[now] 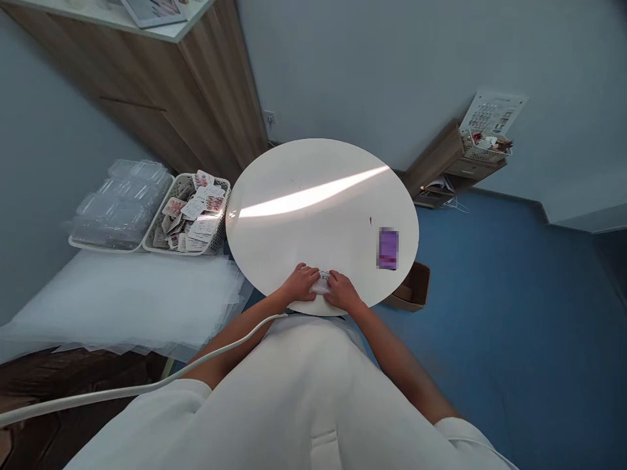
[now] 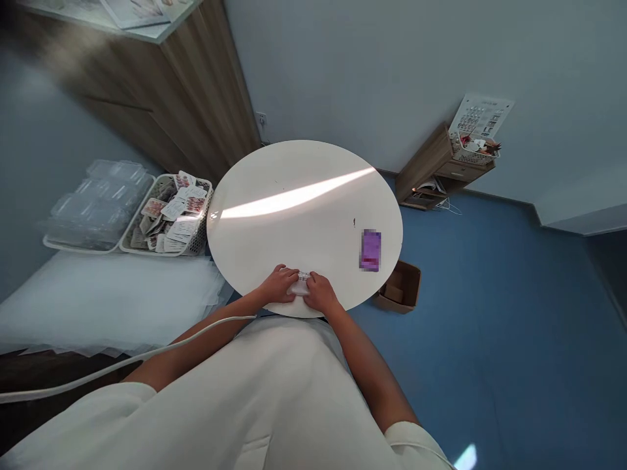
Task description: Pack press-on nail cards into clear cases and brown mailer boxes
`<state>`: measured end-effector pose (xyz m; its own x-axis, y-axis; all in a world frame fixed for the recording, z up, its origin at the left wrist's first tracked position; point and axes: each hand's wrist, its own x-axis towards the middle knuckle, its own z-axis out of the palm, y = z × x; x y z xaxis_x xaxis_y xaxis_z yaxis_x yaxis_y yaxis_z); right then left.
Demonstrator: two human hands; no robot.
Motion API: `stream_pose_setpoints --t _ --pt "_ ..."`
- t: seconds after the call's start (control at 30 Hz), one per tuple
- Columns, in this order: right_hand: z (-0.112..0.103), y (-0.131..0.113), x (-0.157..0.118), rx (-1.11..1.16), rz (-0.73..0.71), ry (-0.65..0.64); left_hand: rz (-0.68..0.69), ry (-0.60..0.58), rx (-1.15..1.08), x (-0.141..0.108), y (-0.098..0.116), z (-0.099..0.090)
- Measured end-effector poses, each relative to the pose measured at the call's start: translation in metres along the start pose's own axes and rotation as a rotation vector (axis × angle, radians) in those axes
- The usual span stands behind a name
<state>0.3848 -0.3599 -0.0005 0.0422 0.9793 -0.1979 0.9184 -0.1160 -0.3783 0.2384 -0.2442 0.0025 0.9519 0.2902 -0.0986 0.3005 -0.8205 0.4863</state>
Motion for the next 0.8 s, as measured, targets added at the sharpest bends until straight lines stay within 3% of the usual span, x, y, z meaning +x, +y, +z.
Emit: stream_pose_setpoints --t 0.3,0.57,0.8 --pt "-0.004 -0.020 -0.022 0.220 0.109 -0.028 0.035 -0.004 -0.048 -0.021 -0.002 0.002" --pt "-0.017 -0.006 -0.006 0.357 0.097 0.064 -0.022 0.061 -0.101 -0.011 -0.007 -0.012" --pt "-0.015 0.004 0.010 0.431 0.258 0.119 -0.129 0.068 -0.246 -0.007 -0.024 -0.011"
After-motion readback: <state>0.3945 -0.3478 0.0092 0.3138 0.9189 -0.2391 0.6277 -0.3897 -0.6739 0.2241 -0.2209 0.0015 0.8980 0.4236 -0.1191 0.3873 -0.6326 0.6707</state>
